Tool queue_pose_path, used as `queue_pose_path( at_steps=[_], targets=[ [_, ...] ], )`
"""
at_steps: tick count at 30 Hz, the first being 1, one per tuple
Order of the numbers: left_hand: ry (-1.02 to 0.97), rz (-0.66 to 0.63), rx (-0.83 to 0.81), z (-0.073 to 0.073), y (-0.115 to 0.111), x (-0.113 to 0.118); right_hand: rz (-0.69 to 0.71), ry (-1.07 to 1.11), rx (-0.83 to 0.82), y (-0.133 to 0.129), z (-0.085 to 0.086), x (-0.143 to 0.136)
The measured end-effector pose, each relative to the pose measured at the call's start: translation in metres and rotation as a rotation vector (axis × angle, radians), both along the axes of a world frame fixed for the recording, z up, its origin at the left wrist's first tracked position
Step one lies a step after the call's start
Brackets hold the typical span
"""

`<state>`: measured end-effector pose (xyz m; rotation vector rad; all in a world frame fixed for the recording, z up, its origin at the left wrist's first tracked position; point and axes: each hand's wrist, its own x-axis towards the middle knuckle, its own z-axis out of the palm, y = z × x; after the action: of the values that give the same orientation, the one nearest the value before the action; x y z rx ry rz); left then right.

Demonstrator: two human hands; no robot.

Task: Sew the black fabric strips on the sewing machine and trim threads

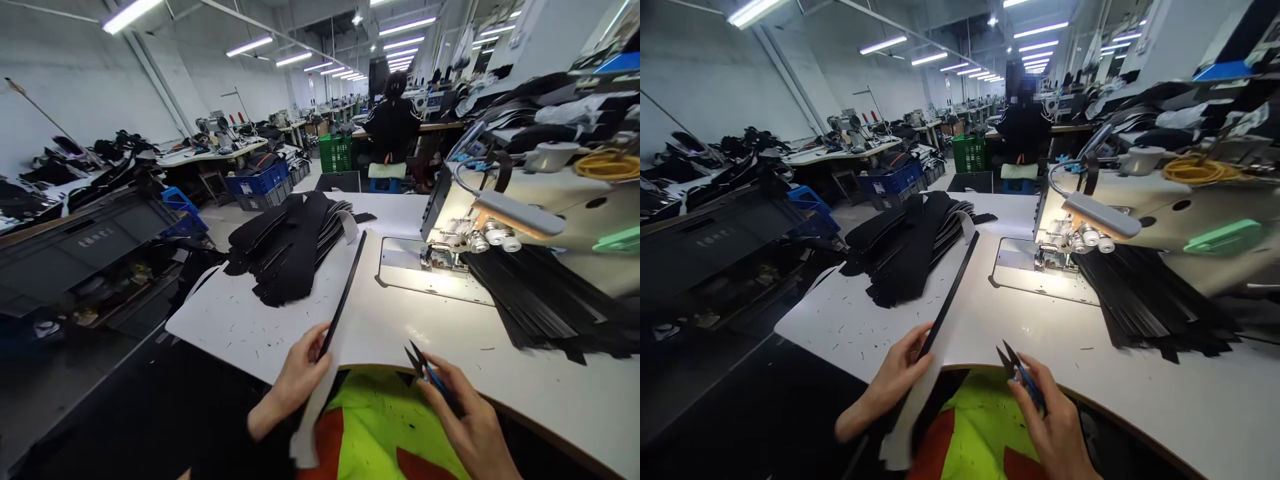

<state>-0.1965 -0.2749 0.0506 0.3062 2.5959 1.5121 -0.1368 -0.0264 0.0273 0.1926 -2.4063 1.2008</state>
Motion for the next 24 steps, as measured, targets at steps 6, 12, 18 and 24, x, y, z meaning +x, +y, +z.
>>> queue_pose_path(
  at_steps=[6, 12, 18, 24],
  targets=[
    [0.717, -0.081, -0.561, -0.025, -0.047, 0.048, -0.081, -0.043, -0.029, 0.025, 0.025, -0.031],
    [0.861, -0.112, -0.725, -0.027, -0.050, 0.066, -0.107, -0.081, 0.063, 0.025, 0.044, -0.049],
    [0.886, -0.110, -0.741, -0.031, -0.053, 0.069, -0.162, -0.100, 0.133, 0.023, 0.044, -0.052],
    [0.948, -0.141, -0.712, -0.034, -0.055, 0.074, -0.132, -0.050, 0.243, 0.021, 0.037, -0.054]
  ],
)
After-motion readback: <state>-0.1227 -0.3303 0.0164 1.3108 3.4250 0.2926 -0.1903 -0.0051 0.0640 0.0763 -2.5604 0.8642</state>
